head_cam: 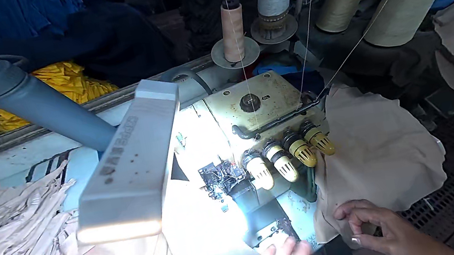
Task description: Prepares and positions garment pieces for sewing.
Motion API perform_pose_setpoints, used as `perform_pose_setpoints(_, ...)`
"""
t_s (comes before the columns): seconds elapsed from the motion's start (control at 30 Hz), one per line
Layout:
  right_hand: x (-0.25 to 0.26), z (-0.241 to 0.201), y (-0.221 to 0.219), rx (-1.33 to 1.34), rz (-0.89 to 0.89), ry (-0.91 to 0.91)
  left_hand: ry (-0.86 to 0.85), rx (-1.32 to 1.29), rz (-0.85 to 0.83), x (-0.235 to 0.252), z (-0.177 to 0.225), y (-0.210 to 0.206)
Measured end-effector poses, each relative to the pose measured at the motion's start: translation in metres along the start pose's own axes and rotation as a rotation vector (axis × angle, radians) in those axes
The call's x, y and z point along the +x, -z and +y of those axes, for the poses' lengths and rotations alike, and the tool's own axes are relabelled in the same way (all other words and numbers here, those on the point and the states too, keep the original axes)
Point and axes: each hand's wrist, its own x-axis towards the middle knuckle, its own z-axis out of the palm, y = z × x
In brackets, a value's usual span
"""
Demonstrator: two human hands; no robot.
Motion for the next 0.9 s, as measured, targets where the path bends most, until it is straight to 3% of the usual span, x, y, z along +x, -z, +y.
perform_pose_setpoints(0.1,-0.001,0.0,0.002,0.068,-0.009,-0.02,-0.043,-0.018,-0.112,0.023,-0.004,-0.039)
perform_pose_setpoints(0.17,-0.003,-0.004,-0.007,0.019,0.09,-0.044,-0.031,-0.037,-0.2,0.032,-0.006,-0.055)
perform_pose_setpoints(0.37,-0.004,0.006,-0.044,-0.517,0.33,0.089,0.043,-0.066,-0.27,0.023,-0.004,-0.062)
perform_pose_setpoints(0.67,-0.006,0.001,-0.008,-0.004,0.109,-0.044,0.068,-0.12,-0.251,0.03,-0.008,-0.059)
perform_pose_setpoints(0.8,-0.004,0.006,0.002,0.092,0.043,-0.038,-0.006,-0.078,-0.162,0.053,-0.012,-0.073)
perform_pose_setpoints(0.9,-0.004,0.007,0.003,0.109,0.019,-0.043,-0.038,-0.035,-0.184,0.066,-0.021,-0.089)
